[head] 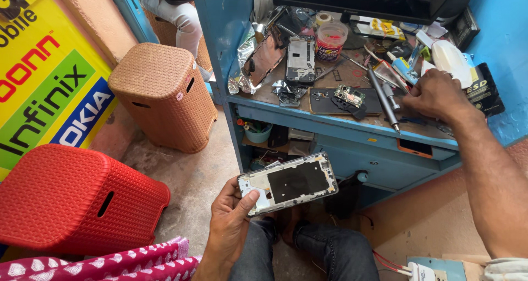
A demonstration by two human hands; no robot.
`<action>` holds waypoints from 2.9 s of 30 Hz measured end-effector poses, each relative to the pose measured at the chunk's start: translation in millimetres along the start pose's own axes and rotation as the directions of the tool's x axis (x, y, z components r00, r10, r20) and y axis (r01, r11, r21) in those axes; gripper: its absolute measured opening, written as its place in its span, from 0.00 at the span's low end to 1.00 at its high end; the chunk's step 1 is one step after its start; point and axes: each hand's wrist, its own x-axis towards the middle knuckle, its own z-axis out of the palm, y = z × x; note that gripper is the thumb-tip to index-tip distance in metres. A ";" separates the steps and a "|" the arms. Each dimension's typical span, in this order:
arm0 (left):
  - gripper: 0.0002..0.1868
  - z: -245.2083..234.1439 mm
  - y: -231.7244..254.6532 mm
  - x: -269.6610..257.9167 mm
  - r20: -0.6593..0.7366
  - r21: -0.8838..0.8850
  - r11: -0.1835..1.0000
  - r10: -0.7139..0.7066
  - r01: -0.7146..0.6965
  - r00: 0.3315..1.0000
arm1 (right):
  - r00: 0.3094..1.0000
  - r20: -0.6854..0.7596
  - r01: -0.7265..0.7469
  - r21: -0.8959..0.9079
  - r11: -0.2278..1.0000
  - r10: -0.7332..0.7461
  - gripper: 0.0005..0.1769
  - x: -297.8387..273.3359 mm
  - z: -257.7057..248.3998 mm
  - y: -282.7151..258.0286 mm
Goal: The person disassembles and repairs a mobile phone by hand, using a small pry tool to manipulate internal components and ribbons while seated at a workbench.
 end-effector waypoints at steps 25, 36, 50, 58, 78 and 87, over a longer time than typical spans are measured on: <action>0.21 -23.4 -223.3 -85.9 -0.001 0.112 0.931 -0.348 0.346 0.937 | 0.937 0.233 -0.117 0.911 -0.395 0.260 0.05 -369.7 128.5 -129.6; 0.21 -51.8 -271.2 -135.1 0.035 0.204 0.922 -0.342 0.328 0.939 | 0.920 0.078 -0.097 0.995 0.031 0.384 0.14 -485.5 195.5 -151.1; 0.19 -54.4 -258.4 -143.1 0.084 0.192 0.948 -0.274 0.254 0.958 | 0.876 -0.039 -0.092 0.965 0.244 0.481 0.14 -468.0 176.4 -168.8; 0.20 -53.5 -251.4 -139.7 0.082 0.218 0.929 -0.322 0.298 0.943 | 0.860 -0.102 -0.112 0.918 0.380 0.501 0.12 -461.4 178.0 -171.9; 0.20 -57.2 -245.3 -138.4 0.057 0.242 0.913 -0.352 0.329 0.934 | 0.874 0.081 -0.173 0.973 0.150 0.480 0.14 -458.9 193.5 -168.0; 0.18 -45.5 -235.8 -145.0 0.038 0.257 0.928 -0.287 0.269 0.957 | 0.803 0.055 -0.059 0.998 -0.013 0.594 0.17 -467.5 189.6 -162.1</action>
